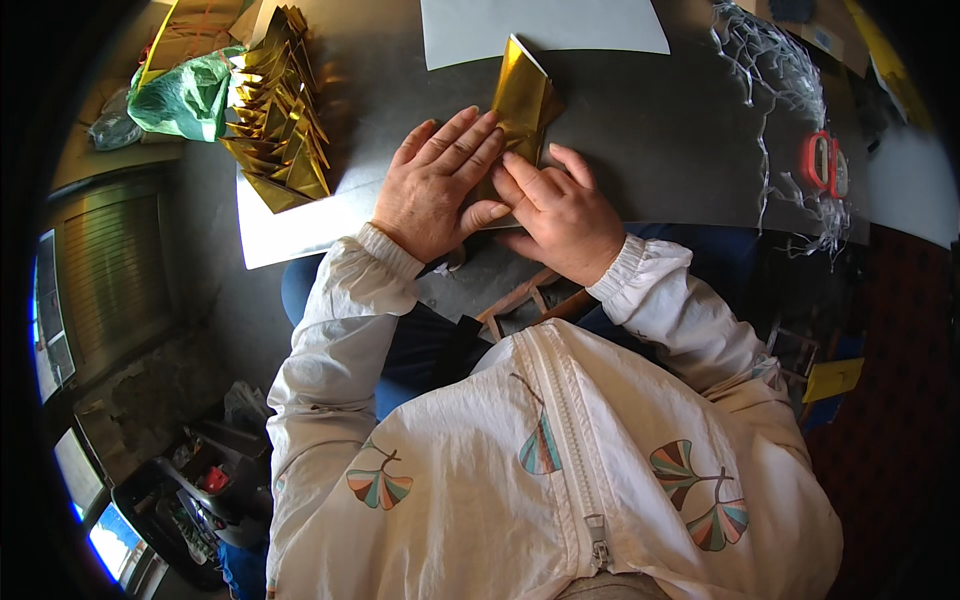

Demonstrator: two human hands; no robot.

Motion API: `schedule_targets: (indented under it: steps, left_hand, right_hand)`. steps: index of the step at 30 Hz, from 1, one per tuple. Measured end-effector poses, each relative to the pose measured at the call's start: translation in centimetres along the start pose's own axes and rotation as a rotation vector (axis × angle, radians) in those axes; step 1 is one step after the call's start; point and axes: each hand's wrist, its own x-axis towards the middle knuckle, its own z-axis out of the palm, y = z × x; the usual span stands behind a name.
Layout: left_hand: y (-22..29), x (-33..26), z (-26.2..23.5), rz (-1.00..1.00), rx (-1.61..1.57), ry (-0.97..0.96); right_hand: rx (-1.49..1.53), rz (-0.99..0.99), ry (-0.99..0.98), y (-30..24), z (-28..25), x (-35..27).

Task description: The person folds a rectangular sheet of gold paper by hand into a small triangular packet. They fold the paper in half, then fold the corners inward to form a triangle, and finally tuck the flaps to close the packet.

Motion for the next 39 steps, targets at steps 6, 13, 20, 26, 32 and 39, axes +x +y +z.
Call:
schedule_targets:
  steps: [6,13,20,26,32,39]
  left_hand:
    - [-0.4,-0.2,-0.2,0.033,0.063,-0.044]
    - [0.0,-0.1,-0.5,0.026,0.090,-0.081]
    - [0.2,-0.4,-0.7,0.019,-0.014,-0.067]
    - [3.1,-2.1,1.5,0.039,0.020,0.193]
    - [5.1,-3.1,-0.3,0.066,0.078,0.368]
    - [5.5,-1.8,-8.6,-0.174,-0.611,0.415]
  right_hand:
    - [0.019,-0.032,0.000,0.7,-0.4,-0.6]
    - [0.167,-0.080,0.002,1.9,-1.9,-0.5]
    - [-0.004,0.022,-0.172,2.9,-2.3,0.4]
    - [-0.082,-0.088,-0.014,1.9,-1.8,-1.5]
    - [-0.044,-0.150,0.163,0.7,-3.3,-1.7]
    - [0.420,0.060,0.274,-1.1,-8.9,2.4]
